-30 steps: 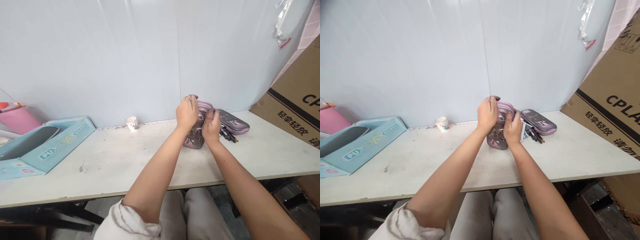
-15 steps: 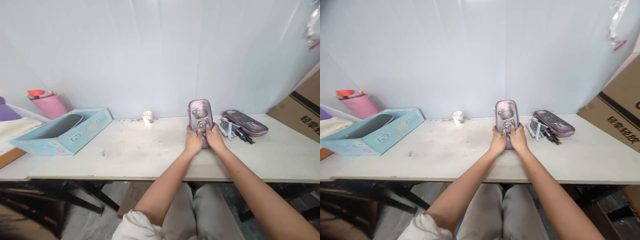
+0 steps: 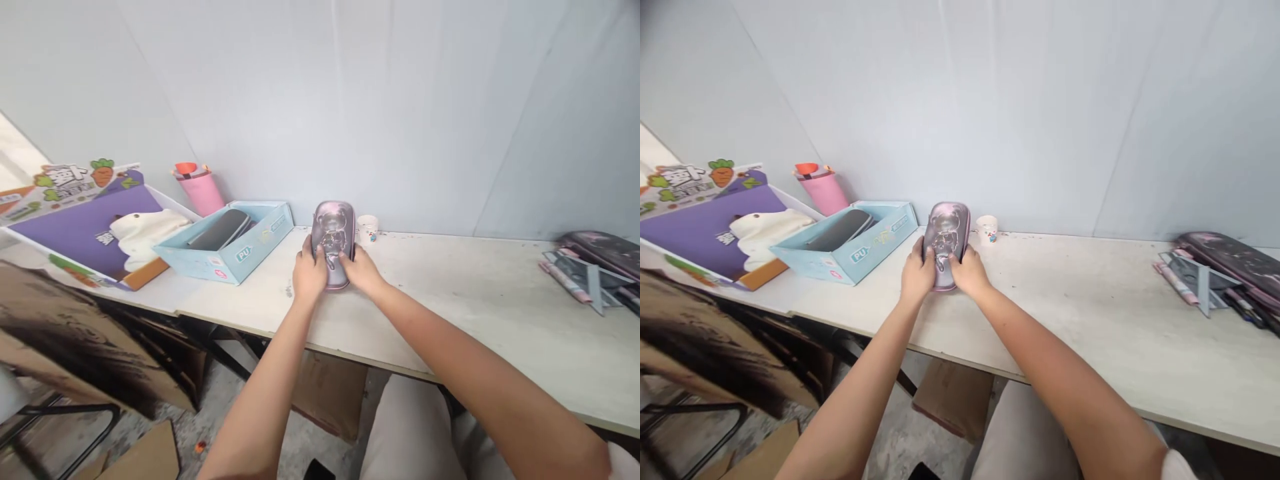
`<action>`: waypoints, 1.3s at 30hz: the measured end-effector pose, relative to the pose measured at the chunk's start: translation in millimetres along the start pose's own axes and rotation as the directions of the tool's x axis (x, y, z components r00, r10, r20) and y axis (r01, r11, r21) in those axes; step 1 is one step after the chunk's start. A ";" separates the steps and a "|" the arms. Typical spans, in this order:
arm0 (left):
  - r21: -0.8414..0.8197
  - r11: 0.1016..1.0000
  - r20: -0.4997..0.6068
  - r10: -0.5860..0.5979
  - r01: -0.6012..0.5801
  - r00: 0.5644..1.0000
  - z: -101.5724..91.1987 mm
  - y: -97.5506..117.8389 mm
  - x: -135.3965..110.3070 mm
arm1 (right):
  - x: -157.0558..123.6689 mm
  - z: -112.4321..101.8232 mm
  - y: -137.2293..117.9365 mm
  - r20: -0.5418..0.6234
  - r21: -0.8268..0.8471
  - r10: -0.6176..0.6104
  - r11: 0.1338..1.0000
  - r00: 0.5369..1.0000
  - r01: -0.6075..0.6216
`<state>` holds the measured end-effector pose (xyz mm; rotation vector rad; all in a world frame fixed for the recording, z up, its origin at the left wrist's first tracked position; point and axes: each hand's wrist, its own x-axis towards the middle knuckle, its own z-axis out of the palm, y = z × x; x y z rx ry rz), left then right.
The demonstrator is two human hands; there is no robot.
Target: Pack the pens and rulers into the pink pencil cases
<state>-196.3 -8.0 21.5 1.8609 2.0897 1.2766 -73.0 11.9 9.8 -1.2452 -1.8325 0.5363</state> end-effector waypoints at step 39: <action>-0.120 0.686 0.645 0.603 -0.717 0.469 273.5 366.0 -156.1 | -156.9 -436.1 260.4 -0.599 -0.443 0.274 0.669 0.752 -0.597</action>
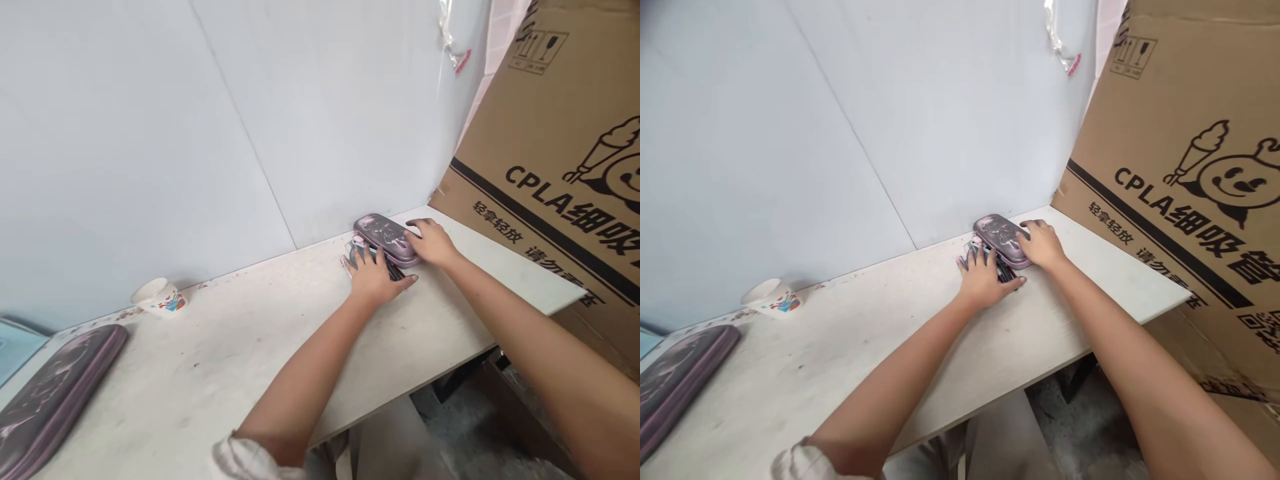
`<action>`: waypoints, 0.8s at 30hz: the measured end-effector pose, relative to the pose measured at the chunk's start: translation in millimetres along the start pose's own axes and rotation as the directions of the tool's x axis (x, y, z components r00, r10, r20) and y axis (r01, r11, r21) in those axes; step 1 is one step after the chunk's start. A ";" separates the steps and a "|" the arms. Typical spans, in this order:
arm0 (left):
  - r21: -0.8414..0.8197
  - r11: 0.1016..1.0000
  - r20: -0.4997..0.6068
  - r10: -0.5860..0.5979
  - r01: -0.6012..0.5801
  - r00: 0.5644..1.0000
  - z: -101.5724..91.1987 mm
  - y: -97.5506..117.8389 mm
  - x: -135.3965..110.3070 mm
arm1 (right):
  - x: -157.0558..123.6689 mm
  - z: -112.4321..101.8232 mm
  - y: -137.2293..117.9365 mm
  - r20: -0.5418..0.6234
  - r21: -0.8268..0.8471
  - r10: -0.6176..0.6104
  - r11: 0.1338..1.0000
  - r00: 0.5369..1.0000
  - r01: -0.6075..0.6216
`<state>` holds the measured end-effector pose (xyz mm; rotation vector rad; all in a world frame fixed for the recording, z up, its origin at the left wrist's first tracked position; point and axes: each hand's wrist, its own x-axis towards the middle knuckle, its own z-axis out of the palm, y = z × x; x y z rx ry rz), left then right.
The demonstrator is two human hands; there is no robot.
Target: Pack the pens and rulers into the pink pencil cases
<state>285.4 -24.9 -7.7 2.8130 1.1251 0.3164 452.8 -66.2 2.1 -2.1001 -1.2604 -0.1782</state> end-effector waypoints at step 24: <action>0.100 0.981 0.100 -0.178 0.168 0.979 -23.5 -120.4 -57.3 | -75.8 48.9 -135.9 0.217 -0.177 -0.051 0.980 0.975 0.091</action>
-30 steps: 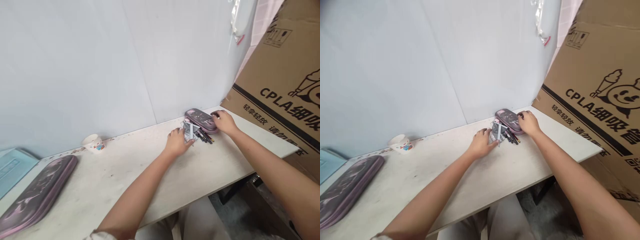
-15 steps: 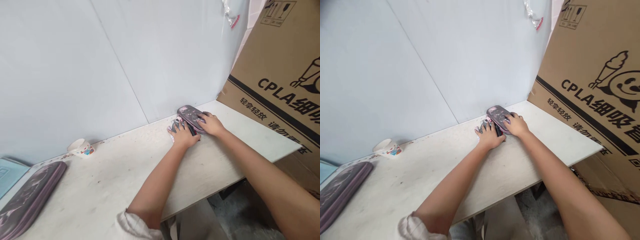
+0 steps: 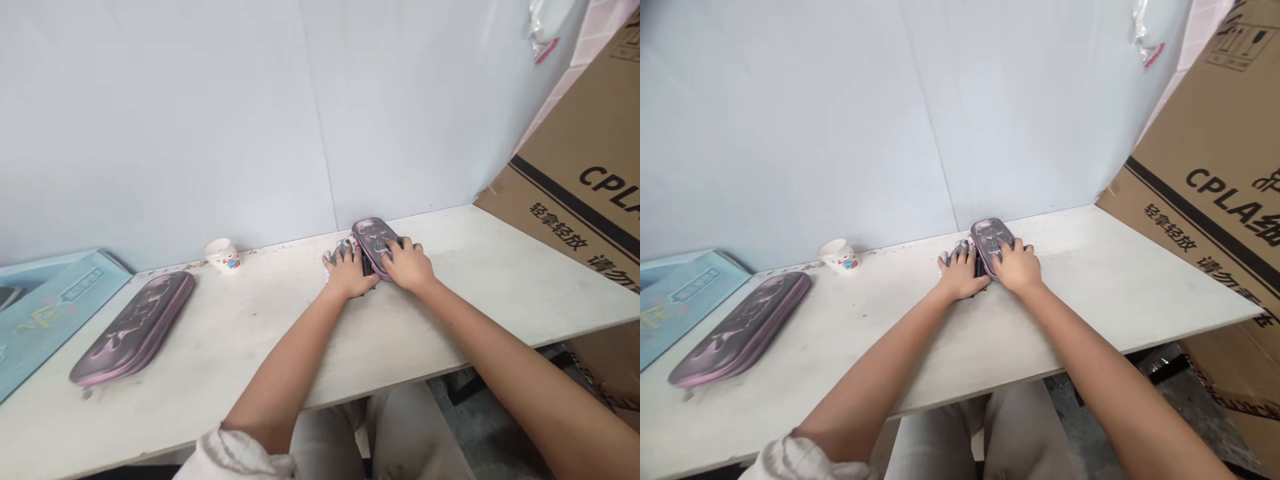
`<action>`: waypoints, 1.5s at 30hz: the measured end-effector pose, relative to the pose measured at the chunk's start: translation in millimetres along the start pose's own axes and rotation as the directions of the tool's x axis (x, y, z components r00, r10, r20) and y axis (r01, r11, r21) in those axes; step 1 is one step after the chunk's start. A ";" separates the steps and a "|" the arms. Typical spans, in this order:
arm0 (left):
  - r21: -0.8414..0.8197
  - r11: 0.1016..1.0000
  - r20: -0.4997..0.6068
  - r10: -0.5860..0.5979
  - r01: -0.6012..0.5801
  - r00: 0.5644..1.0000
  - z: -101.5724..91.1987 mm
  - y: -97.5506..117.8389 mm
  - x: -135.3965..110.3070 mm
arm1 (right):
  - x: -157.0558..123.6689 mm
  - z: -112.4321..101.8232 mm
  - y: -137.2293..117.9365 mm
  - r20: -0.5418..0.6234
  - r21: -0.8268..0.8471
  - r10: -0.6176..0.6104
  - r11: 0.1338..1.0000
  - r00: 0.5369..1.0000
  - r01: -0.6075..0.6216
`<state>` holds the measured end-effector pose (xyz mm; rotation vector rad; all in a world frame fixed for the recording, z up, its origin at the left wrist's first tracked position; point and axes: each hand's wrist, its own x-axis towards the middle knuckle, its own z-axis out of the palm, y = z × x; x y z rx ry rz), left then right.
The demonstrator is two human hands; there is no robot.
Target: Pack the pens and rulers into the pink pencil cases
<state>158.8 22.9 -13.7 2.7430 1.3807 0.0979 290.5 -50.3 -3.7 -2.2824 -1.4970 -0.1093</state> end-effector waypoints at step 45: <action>0.096 0.990 -0.764 0.006 0.106 0.645 -39.8 -99.4 -84.9 | -33.0 14.3 -85.3 -0.530 0.140 -0.387 0.838 0.755 0.528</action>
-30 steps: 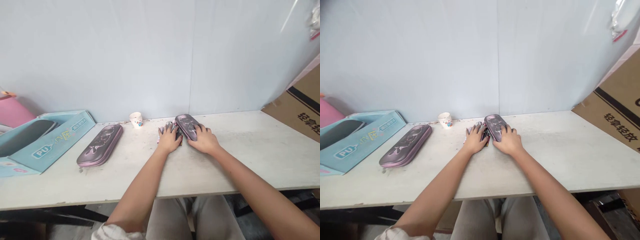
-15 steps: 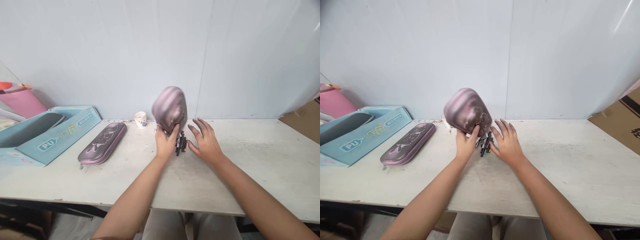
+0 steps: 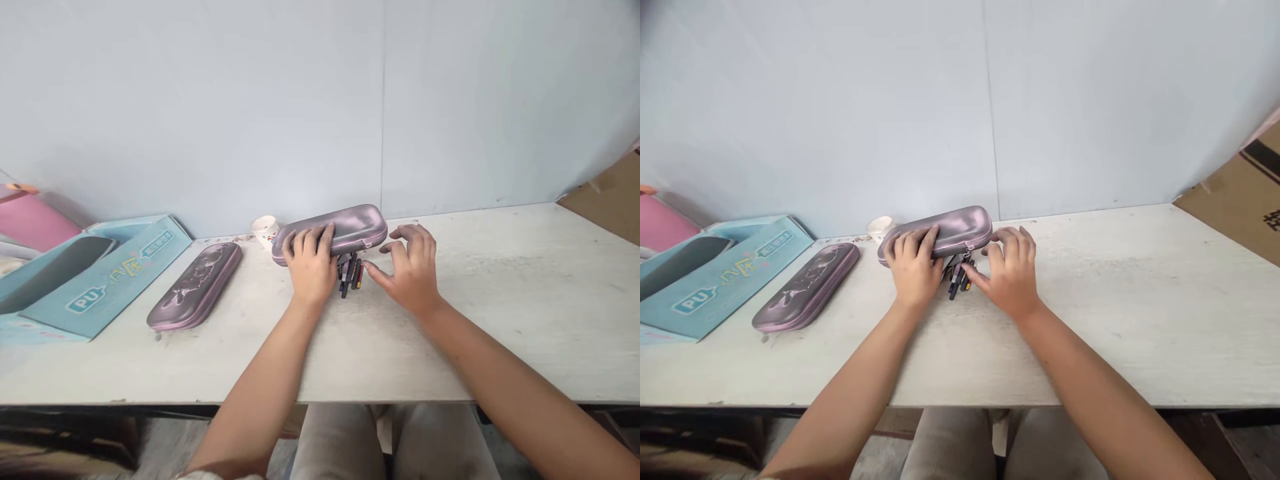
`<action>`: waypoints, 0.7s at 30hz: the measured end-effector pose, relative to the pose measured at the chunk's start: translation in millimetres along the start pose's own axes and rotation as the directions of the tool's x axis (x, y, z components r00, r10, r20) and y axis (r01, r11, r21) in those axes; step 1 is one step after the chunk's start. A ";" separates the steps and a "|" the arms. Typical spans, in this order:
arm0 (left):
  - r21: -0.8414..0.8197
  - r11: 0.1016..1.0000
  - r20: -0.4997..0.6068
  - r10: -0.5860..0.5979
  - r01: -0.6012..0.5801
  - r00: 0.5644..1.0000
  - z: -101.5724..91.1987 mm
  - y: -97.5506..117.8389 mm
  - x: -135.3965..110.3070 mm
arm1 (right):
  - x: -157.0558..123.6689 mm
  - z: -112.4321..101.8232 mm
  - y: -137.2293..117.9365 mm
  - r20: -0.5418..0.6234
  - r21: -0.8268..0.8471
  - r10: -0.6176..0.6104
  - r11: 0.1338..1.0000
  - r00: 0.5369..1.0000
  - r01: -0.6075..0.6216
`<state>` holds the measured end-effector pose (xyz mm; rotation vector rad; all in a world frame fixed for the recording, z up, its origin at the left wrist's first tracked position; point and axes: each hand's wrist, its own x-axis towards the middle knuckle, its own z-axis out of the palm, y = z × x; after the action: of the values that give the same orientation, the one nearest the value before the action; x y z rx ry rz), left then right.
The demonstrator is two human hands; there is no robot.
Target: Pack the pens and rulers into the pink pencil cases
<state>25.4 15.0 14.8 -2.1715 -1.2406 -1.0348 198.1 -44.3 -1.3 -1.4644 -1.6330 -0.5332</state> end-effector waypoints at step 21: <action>-0.137 0.991 0.066 -0.006 0.015 0.998 -8.2 4.5 4.1 | 16.1 -10.0 38.5 -0.083 0.107 0.125 0.987 0.989 -0.116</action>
<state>27.4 9.4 23.1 -2.3219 -1.2437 -1.0904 238.6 -34.2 8.6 -1.4333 -1.4697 -0.4349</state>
